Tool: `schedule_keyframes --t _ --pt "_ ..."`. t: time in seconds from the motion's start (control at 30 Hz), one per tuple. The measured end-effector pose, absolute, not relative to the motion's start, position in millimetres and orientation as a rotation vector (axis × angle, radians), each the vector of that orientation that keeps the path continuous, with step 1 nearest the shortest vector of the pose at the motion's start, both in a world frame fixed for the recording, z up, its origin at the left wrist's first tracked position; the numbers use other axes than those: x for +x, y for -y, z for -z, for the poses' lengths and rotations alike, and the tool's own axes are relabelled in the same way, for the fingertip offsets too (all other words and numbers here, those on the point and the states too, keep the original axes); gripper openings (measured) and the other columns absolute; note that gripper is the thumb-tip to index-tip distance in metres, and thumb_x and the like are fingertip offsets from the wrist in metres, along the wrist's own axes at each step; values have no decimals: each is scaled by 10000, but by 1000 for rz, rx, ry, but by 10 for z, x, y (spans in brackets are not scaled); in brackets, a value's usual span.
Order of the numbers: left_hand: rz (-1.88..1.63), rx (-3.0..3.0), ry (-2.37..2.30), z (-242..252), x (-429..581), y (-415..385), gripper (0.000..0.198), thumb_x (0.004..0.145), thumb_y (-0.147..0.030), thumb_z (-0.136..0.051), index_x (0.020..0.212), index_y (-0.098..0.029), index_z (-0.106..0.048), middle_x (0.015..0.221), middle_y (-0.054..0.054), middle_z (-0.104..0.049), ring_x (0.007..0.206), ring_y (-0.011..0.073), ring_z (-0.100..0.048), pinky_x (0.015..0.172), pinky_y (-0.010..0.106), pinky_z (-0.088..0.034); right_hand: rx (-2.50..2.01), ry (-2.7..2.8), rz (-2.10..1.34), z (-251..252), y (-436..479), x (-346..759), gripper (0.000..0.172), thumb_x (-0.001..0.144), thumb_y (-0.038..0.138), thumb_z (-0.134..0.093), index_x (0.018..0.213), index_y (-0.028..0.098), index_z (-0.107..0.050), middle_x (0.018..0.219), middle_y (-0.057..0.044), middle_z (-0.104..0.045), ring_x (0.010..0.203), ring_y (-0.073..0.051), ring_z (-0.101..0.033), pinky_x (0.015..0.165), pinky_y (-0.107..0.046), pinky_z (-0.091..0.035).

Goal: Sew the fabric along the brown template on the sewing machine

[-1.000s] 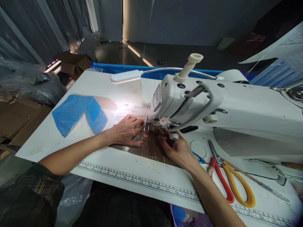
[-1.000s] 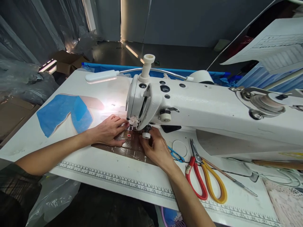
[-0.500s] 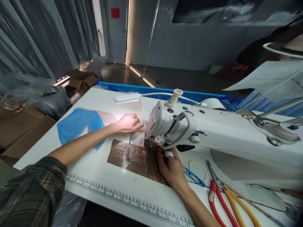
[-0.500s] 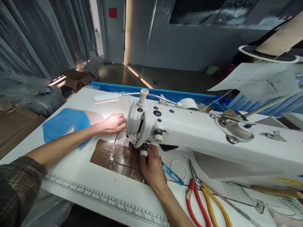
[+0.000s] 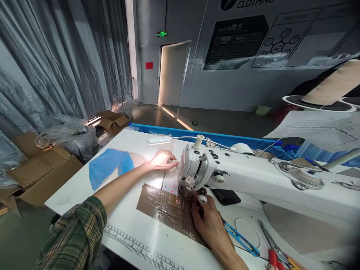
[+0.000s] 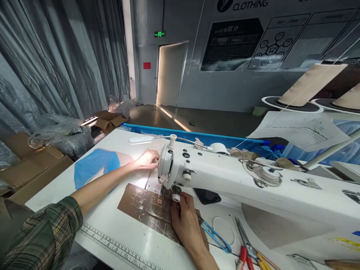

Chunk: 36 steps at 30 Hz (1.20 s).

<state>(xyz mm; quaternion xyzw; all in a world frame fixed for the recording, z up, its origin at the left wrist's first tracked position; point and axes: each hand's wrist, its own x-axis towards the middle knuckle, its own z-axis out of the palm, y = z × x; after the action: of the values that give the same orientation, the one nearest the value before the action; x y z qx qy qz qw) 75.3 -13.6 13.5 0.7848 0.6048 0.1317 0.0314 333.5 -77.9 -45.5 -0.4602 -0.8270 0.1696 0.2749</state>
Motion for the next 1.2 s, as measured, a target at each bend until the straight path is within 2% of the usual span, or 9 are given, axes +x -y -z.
schedule_keyframes --t 0.1,0.2,0.33,0.53,0.67,0.77,0.9,1.07,1.2 --pt "-325 2479 -1788 -77 801 223 455 857 -521 -568 1167 -199 -651 1245 114 -633 1163 306 -566 1033 430 -382 -1231 2210 -418 433 786 3314 404 870 361 -359 1018 149 -669 1090 -159 -592 860 -231 -664 811 -397 -563" --pt "-322 2504 -1771 -68 791 293 490 909 -474 -517 1322 -211 -539 1440 118 -498 1277 323 -495 1080 485 -334 -1239 2217 -416 430 778 3315 442 869 392 -349 1044 147 -673 1050 -156 -593 822 -231 -658 790 -413 -565" --pt "-369 2487 -1783 -125 731 537 515 958 -431 -464 1424 -213 -423 1535 115 -380 1389 284 -392 1130 455 -302 -1234 2203 -402 458 741 3319 460 840 432 -354 1001 161 -689 995 -144 -594 784 -231 -653 774 -427 -558" --pt "-553 2337 -1916 -262 243 1201 498 897 -404 -595 1354 -224 -511 1487 79 -459 1385 240 -402 1155 388 -307 -1217 2150 -401 584 635 3313 513 780 495 -397 998 162 -721 975 -142 -593 749 -235 -640 727 -425 -547" --pt "-703 2044 -2223 -354 -355 1541 507 894 -395 -579 1346 -177 -507 1457 122 -475 1361 274 -428 1154 434 -316 -1185 2173 -373 674 558 3315 507 778 508 -435 1038 181 -722 966 -126 -595 779 -246 -624 716 -413 -539" --pt "-781 1805 -2405 -331 -668 1632 464 902 -440 -551 1253 -137 -575 1351 151 -556 1284 316 -501 1111 477 -360 -1161 2186 -336 706 534 3323 473 788 495 -438 1017 193 -722 953 -121 -588 849 -266 -615 741 -416 -534" --pt "-851 1600 -2483 -195 -720 1533 409 853 -517 -605 987 -139 -685 1238 152 -620 1210 352 -548 1068 525 -379 -1151 2214 -311 689 550 3330 449 796 476 -443 1001 191 -723 930 -122 -584 897 -284 -604 766 -431 -532" --pt "-1023 1563 -2446 -134 -599 1452 180 791 -326 -676 722 -159 -684 1246 125 -618 1186 325 -560 1086 541 -351 -1121 2225 -273 640 603 3325 414 819 433 -441 1010 190 -716 945 -123 -587 937 -285 -591 797 -437 -528" --pt "-1203 1692 -2350 -226 -635 1721 163 801 -242 -622 655 -171 -621 1316 81 -598 1258 262 -523 1119 446 -349 -1128 2228 -263 619 637 3311 418 822 417 -432 1017 184 -719 964 -131 -592 938 -289 -592 811 -449 -524"
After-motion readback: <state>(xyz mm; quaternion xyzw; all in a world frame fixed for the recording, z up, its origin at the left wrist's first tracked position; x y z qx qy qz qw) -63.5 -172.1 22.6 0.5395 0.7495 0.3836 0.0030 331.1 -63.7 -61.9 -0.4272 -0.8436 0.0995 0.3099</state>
